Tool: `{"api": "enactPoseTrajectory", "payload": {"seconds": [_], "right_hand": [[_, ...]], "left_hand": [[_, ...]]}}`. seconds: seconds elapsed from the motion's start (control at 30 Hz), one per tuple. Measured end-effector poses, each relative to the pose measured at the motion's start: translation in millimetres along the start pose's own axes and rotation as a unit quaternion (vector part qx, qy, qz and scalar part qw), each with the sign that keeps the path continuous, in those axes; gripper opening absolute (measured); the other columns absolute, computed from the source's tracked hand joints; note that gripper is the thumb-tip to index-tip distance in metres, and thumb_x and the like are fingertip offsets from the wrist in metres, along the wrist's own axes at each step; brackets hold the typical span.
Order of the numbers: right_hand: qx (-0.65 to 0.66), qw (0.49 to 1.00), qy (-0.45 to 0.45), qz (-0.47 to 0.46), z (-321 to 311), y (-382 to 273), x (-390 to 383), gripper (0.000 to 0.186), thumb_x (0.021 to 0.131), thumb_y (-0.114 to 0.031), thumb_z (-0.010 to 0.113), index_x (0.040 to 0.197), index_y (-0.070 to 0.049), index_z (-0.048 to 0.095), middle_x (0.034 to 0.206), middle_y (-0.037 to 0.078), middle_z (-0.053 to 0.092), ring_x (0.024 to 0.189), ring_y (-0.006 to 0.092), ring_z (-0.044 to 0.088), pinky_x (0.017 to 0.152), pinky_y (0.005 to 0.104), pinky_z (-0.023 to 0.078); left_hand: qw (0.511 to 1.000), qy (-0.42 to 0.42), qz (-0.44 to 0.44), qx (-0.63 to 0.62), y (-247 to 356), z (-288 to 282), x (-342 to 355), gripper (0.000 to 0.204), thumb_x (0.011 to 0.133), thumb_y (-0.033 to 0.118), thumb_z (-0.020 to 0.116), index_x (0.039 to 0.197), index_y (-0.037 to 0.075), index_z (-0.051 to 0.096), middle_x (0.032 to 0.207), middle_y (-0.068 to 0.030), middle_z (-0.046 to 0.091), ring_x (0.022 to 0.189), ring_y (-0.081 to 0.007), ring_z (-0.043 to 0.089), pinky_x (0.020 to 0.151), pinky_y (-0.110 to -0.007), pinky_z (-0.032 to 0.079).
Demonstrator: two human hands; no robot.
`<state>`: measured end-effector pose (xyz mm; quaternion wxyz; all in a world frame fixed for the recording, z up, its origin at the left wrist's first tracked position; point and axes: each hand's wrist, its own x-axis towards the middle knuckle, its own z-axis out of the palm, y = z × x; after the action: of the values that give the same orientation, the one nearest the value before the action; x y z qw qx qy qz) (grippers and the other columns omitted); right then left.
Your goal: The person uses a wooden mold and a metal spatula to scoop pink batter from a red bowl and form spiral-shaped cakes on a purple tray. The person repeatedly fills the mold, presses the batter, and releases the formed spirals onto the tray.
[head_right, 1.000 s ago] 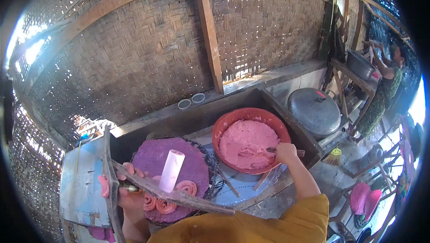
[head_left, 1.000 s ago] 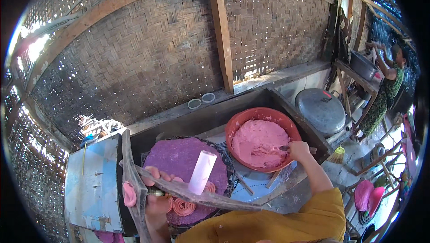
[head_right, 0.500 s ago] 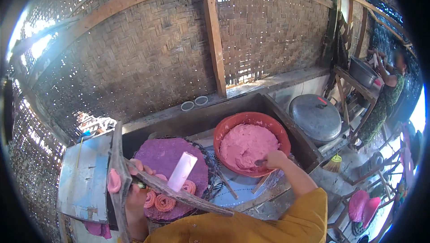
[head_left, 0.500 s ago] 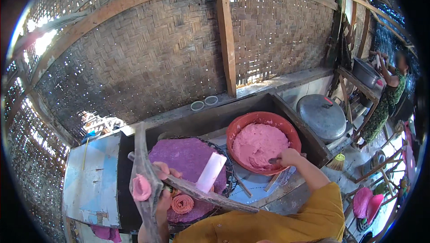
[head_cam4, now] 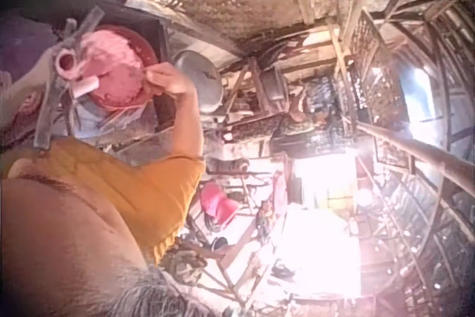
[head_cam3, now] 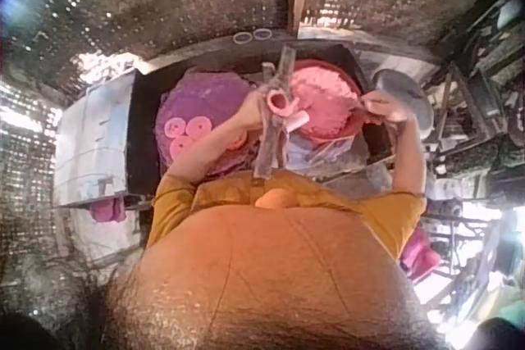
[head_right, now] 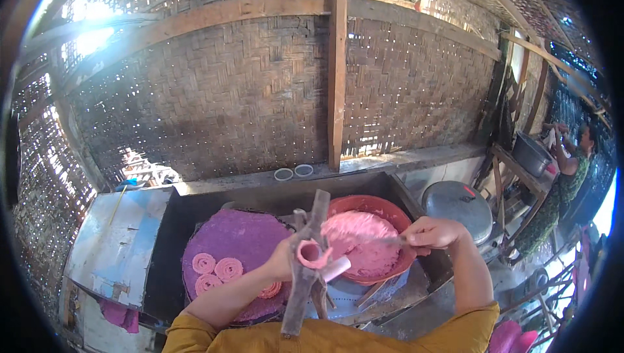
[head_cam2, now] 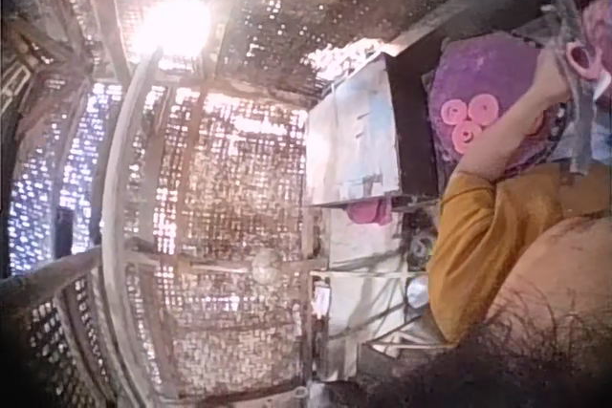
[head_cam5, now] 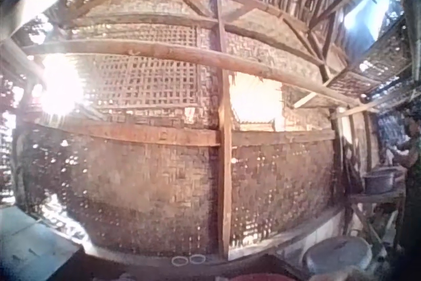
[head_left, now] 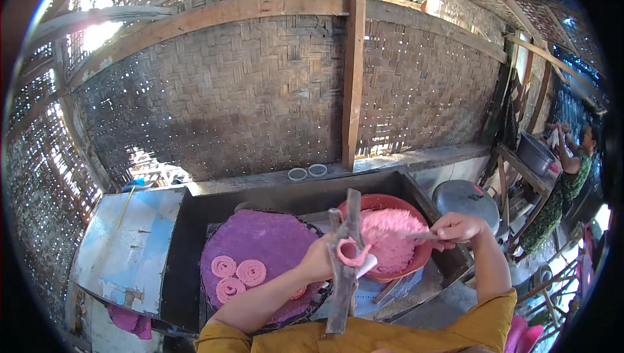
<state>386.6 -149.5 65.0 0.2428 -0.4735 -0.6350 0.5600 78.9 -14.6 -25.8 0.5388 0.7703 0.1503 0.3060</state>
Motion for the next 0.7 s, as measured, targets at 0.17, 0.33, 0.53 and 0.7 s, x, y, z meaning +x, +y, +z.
{"api": "enactPoseTrajectory", "payload": {"seconds": [0.17, 0.33, 0.53, 0.7], "right_hand": [[-0.323, 0.942, -0.049, 0.074, 9.6, -52.2, 10.4, 0.045, 0.086, -0.045, 0.048, 0.100, -0.004, 0.061, 0.073, 0.007, 0.059, 0.062, 0.0173, 0.057, 0.052, 0.0277, 0.043], [-0.674, 0.735, 0.062, -0.044, 54.8, -124.8, 30.1, 0.034, 0.077, -0.034, 0.057, 0.093, -0.004, 0.062, 0.073, 0.012, 0.059, 0.070, 0.0290, 0.060, 0.056, 0.0332, 0.047], [-0.851, 0.457, 0.132, -0.223, 126.5, -100.7, 72.0, 0.013, 0.063, -0.018, 0.056, 0.072, -0.009, 0.056, 0.062, 0.000, 0.049, 0.056, 0.0109, 0.049, 0.047, 0.0266, 0.033], [-0.850, 0.335, 0.186, -0.362, 118.0, -84.7, 60.4, 0.022, 0.068, -0.017, 0.056, 0.087, -0.008, 0.061, 0.062, -0.004, 0.043, 0.054, 0.0094, 0.044, 0.047, 0.0252, 0.029]], "left_hand": [[0.985, -0.062, 0.010, 0.159, 6.2, 6.7, 0.5, 0.059, 0.065, 0.025, 0.074, 0.115, 0.005, 0.050, 0.108, -0.0094, 0.058, 0.097, -0.0192, 0.058, 0.085, -0.032, 0.045], [0.967, -0.030, 0.022, 0.252, 9.7, 12.9, -2.2, 0.058, 0.064, 0.037, 0.070, 0.110, 0.008, 0.053, 0.102, -0.0181, 0.057, 0.093, -0.0359, 0.055, 0.082, -0.039, 0.044], [0.975, -0.018, -0.046, 0.218, -10.7, 4.0, 9.6, 0.050, 0.067, 0.039, 0.067, 0.106, 0.010, 0.056, 0.102, -0.0171, 0.058, 0.093, -0.0350, 0.056, 0.081, -0.039, 0.045], [0.971, -0.008, -0.010, 0.238, -2.3, -10.0, 1.1, 0.044, 0.071, 0.038, 0.064, 0.104, 0.011, 0.058, 0.103, -0.0153, 0.059, 0.093, -0.0326, 0.057, 0.079, -0.037, 0.046]]}}
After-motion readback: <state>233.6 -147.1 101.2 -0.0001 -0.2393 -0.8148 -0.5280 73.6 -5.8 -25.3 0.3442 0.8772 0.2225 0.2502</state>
